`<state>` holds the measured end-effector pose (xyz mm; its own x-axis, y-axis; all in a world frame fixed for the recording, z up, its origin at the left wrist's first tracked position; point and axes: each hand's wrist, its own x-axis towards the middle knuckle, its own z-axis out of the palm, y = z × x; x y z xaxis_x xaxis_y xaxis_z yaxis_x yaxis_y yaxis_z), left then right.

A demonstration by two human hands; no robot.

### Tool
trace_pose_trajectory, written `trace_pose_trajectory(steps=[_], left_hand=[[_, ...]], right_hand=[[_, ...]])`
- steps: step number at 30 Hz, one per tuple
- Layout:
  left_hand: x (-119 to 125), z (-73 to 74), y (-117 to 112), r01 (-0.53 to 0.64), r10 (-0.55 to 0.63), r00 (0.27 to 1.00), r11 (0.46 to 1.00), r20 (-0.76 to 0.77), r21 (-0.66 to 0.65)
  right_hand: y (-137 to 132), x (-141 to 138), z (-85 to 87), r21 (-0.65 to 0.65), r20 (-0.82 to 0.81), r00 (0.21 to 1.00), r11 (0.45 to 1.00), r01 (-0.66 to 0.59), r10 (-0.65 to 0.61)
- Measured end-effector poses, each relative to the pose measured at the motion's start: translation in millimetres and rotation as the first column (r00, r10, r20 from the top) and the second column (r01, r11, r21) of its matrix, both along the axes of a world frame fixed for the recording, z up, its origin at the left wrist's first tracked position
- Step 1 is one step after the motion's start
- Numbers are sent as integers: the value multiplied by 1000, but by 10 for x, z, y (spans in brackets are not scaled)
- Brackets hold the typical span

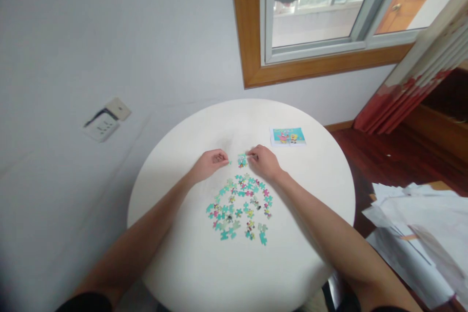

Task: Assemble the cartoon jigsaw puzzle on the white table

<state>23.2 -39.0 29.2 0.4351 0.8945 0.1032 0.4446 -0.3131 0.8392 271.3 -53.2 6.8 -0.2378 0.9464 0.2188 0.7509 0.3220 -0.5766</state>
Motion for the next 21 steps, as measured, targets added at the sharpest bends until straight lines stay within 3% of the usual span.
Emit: trace_pose_trajectory(steps=[2, 6, 21], left_hand=[[56, -147, 89, -144, 142, 986, 989, 86, 15], [171, -316, 201, -225, 221, 971, 974, 95, 33], [262, -316, 191, -250, 258, 964, 961, -63, 114]], right_hand=[[-23, -25, 11, 32, 33, 997, 997, -70, 69], [-62, -49, 43, 40, 120, 981, 986, -161, 155], [-74, -63, 61, -11, 176, 974, 989, -145, 145]])
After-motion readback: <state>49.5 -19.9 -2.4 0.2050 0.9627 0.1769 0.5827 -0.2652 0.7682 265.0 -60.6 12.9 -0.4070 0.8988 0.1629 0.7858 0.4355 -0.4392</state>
